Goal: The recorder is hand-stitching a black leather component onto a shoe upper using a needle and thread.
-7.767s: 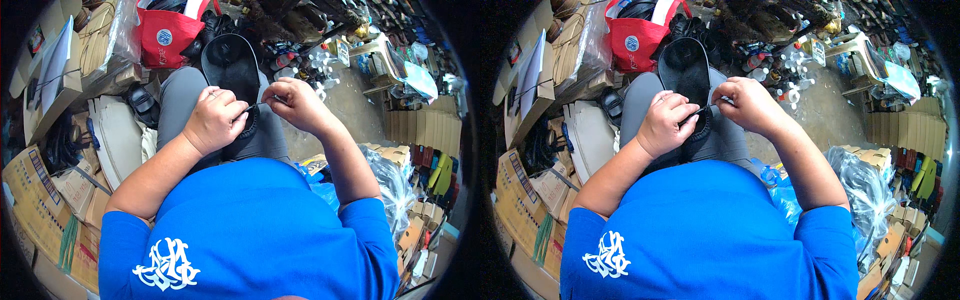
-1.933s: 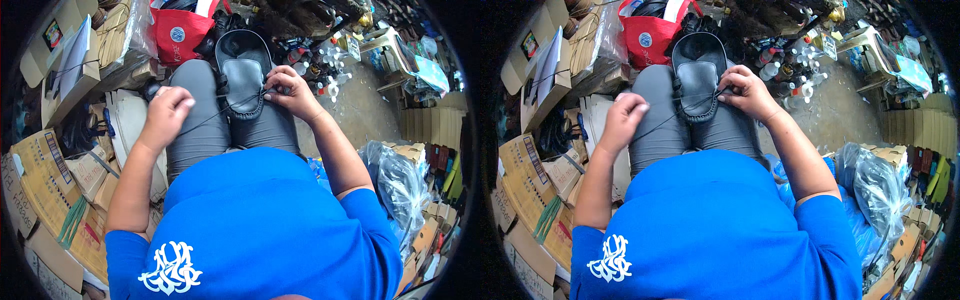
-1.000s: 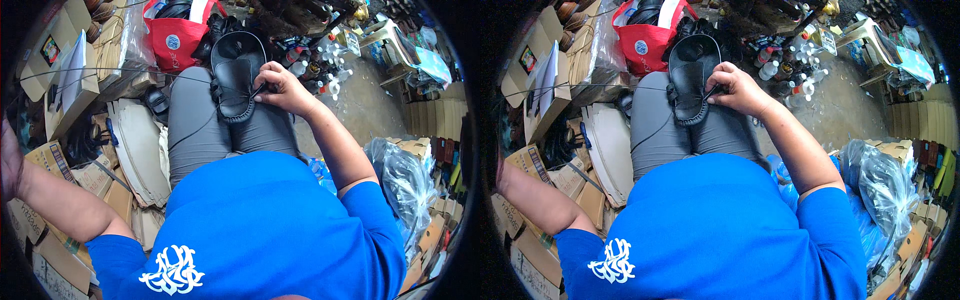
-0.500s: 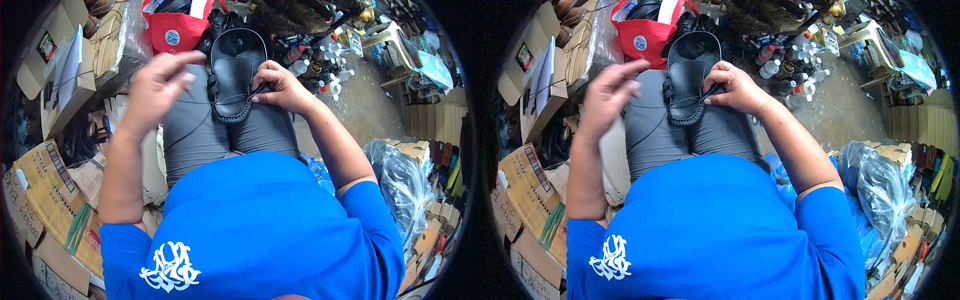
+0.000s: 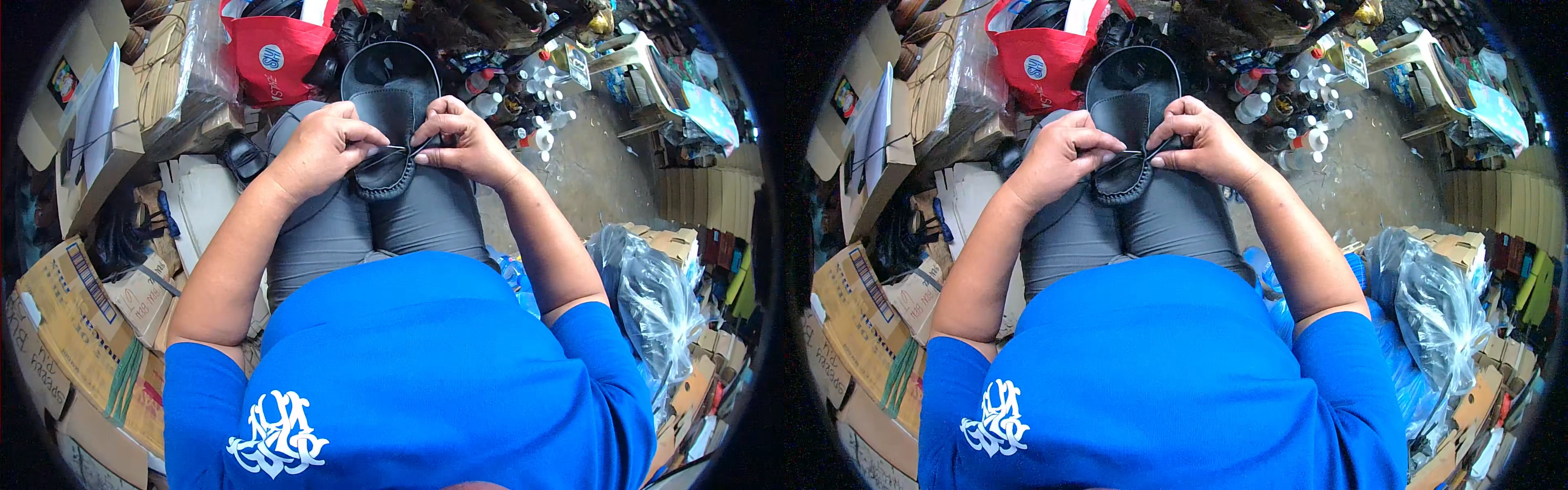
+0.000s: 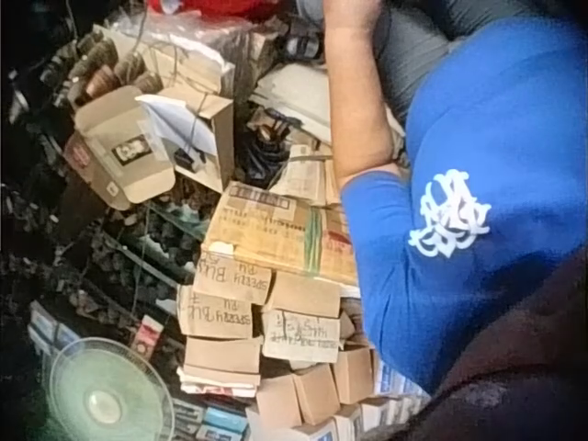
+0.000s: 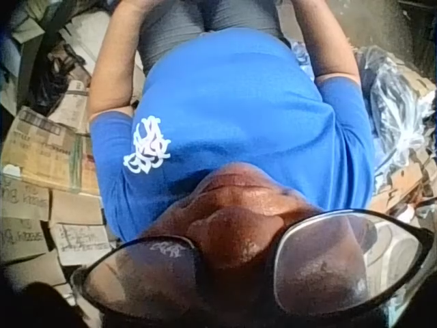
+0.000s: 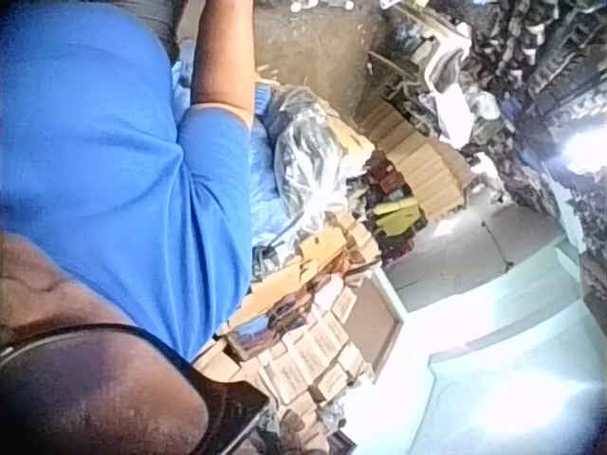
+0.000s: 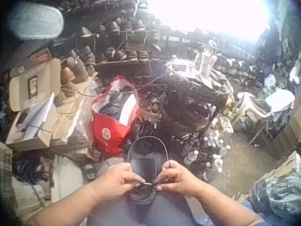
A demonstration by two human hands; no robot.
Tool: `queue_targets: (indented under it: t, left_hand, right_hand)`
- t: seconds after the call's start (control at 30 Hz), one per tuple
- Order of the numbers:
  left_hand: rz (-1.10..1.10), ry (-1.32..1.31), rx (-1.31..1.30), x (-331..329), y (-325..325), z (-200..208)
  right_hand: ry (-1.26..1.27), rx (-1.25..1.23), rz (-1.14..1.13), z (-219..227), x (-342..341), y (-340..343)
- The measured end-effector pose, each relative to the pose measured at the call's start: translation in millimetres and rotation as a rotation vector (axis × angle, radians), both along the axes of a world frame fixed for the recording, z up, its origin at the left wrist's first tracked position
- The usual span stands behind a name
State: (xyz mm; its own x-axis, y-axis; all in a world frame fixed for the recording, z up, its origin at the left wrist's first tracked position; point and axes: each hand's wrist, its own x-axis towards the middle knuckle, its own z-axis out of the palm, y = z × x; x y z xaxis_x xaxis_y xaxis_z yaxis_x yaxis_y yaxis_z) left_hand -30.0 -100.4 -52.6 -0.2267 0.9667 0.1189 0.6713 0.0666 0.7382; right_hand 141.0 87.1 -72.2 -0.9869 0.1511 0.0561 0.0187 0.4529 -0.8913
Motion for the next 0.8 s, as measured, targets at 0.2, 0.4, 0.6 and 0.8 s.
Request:
queue_targets:
  t: [0.2,0.4,0.6,0.8]
  left_hand:
    - [-0.014,0.01,-0.01,-0.4,-0.6,0.9]
    - [-0.018,0.049,0.023,1.0,-2.0,-3.2]
    - [-0.023,0.115,0.095,5.4,-3.9,-3.6]
    - [-0.01,0.112,0.085,8.7,-7.5,-1.6]
  right_hand:
    - [-0.013,-0.028,-0.002,1.2,-0.2,0.2]
    - [0.015,-0.013,0.004,-0.8,-0.8,-0.5]
    - [0.015,-0.007,0.001,1.2,0.2,-1.8]
    - [0.011,0.0,-0.005,0.9,0.5,-2.2]
